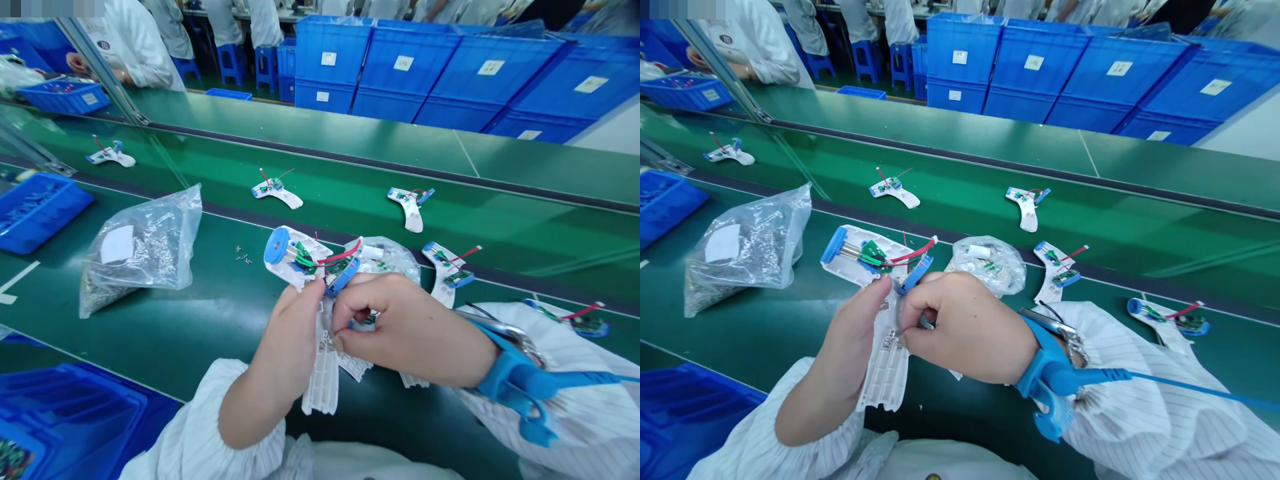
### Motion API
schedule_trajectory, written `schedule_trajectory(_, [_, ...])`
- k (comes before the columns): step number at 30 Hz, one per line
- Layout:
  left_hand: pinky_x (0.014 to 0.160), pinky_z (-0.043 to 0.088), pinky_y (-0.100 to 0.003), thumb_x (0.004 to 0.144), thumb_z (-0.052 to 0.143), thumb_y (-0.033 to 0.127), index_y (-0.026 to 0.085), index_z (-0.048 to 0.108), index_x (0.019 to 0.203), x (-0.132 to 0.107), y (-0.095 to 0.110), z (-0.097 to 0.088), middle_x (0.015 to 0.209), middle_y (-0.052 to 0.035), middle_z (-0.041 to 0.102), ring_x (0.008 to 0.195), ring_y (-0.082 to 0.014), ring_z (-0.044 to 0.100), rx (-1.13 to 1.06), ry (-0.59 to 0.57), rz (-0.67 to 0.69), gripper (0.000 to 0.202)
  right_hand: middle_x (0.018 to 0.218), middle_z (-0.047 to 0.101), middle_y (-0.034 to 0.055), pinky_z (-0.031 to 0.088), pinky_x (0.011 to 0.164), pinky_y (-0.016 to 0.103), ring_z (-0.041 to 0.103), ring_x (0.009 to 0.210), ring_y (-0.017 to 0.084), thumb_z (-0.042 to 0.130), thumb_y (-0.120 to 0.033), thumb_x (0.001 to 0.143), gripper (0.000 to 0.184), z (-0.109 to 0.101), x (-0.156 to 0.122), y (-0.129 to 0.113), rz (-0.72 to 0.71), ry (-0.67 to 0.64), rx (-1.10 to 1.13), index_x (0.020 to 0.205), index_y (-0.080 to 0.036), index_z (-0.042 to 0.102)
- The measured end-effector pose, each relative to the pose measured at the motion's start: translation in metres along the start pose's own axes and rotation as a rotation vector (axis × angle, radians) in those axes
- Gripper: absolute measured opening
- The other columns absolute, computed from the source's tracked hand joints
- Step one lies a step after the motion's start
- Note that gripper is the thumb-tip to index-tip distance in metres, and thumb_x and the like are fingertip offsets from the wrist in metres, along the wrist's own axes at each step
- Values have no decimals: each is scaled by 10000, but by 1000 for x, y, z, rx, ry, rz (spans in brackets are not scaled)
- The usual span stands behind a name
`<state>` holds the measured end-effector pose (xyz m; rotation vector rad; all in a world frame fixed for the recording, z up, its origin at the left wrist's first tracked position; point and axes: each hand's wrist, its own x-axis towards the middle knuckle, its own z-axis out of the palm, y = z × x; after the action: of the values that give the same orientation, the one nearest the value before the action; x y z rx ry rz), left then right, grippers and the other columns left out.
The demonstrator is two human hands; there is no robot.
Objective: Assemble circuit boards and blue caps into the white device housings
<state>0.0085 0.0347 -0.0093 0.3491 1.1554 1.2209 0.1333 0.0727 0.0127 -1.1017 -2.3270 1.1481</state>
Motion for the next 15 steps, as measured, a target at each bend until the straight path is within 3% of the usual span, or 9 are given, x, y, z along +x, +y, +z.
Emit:
schedule_trajectory(3, [532,441,-271,739,544,333,184,627,740,-1,-1,0,562,5,595,558,-178,576,-121,45,-75,170,597,547,-23,406,537,170,514,565,66,627,-59,648,115,9,-8,7,-109,176,-3,601,-163,639])
schedule_trajectory(7, [433,402,-246,760,499,358,177,675,786,-6,1,0,528,-9,595,419,-134,503,-211,5,-147,253,678,582,36,417,580,253,526,610,107,596,-87,732,99,24,-24,16,-389,452,-76,752,-156,664])
schedule_trajectory(10, [416,399,-242,759,488,347,171,687,789,-9,1,0,501,-12,575,405,-132,489,-241,-23,-172,268,732,598,53,398,593,293,515,625,122,572,-57,735,167,29,-31,19,-501,487,-140,840,-165,644])
schedule_trajectory(15, [425,431,-246,729,533,383,180,689,812,-10,-3,-2,531,-11,588,433,-148,530,-237,-27,-155,269,746,595,47,381,595,291,519,664,131,540,-56,754,188,30,-33,19,-558,453,-233,886,-173,604])
